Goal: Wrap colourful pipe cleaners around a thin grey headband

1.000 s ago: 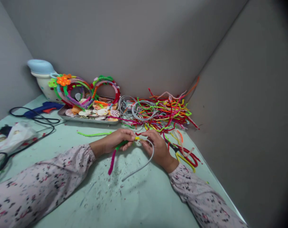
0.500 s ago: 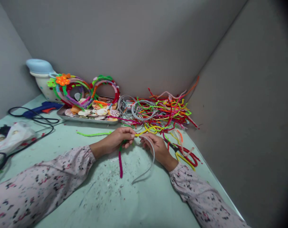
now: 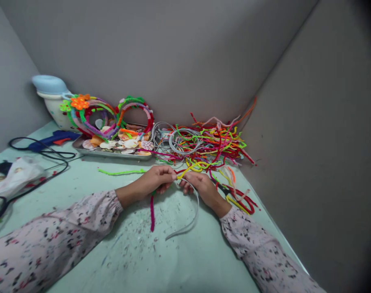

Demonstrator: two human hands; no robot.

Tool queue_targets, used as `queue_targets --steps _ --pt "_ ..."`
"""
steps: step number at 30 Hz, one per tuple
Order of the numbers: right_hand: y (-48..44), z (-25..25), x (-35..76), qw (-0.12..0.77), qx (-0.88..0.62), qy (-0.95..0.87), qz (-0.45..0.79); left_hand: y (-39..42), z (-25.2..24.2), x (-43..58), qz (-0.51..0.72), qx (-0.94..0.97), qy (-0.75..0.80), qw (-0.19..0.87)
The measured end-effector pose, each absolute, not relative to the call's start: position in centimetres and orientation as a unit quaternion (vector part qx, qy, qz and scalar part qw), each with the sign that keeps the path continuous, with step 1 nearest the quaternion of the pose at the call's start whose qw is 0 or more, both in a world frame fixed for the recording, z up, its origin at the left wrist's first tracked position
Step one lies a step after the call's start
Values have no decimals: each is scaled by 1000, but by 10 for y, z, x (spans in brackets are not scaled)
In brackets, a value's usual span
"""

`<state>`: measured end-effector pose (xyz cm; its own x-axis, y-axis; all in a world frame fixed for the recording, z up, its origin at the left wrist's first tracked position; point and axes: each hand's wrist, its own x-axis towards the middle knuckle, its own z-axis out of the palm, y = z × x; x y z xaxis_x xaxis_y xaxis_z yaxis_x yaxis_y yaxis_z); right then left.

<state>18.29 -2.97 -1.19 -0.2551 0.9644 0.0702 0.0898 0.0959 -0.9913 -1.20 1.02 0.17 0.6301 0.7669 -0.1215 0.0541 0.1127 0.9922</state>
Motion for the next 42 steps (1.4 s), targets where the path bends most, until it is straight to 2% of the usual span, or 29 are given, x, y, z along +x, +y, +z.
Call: queue_targets --steps 13,42 --pt "-28 -7 183 413 -447 -612 506 7 1 -9 277 656 363 601" --pt "-28 -12 181 421 -470 -608 482 6 -1 -9 271 645 388 600"
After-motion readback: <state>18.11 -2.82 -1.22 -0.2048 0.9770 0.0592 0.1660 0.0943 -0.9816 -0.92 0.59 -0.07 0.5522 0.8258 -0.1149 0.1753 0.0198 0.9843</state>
